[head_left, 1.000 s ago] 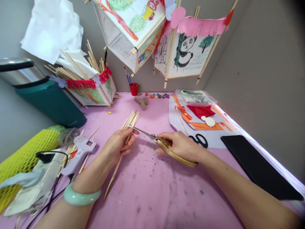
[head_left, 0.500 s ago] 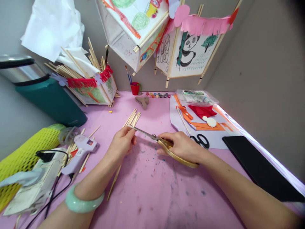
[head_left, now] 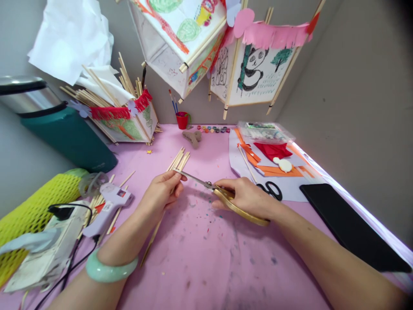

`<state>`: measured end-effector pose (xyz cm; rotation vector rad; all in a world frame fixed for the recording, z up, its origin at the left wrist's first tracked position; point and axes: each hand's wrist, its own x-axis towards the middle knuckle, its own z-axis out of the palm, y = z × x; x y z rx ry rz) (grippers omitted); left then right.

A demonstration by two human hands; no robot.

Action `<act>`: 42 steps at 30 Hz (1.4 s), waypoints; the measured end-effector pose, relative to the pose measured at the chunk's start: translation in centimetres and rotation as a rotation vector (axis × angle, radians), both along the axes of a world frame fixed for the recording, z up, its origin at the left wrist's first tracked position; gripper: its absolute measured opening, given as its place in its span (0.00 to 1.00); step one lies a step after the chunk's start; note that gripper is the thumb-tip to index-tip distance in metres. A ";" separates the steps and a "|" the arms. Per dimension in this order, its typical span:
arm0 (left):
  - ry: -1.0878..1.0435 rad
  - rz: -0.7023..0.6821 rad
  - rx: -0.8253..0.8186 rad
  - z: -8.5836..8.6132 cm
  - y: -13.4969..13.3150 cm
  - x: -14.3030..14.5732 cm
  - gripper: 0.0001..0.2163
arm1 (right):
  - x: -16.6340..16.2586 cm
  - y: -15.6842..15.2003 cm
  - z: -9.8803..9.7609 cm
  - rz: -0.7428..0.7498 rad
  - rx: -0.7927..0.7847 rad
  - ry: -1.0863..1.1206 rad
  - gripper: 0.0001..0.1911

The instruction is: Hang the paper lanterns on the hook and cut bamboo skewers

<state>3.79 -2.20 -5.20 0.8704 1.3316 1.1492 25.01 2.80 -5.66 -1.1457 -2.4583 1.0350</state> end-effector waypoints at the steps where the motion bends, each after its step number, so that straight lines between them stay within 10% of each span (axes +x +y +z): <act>1: -0.031 -0.023 -0.002 0.1 0.0 -0.2 0.05 | 0.0 0.1 0.0 0.005 -0.003 0.004 0.16; 23: 0.147 0.066 -0.031 0.1 0.2 0.4 0.06 | 0.1 0.0 0.0 0.003 -0.018 0.005 0.15; 33: -0.105 -0.068 -0.037 0.4 -0.1 -0.8 0.07 | 0.3 0.4 -0.2 0.024 -0.057 0.041 0.16; 42: 0.193 0.074 -0.010 -0.2 0.2 0.5 0.06 | 0.1 0.1 -0.1 0.002 -0.012 -0.002 0.15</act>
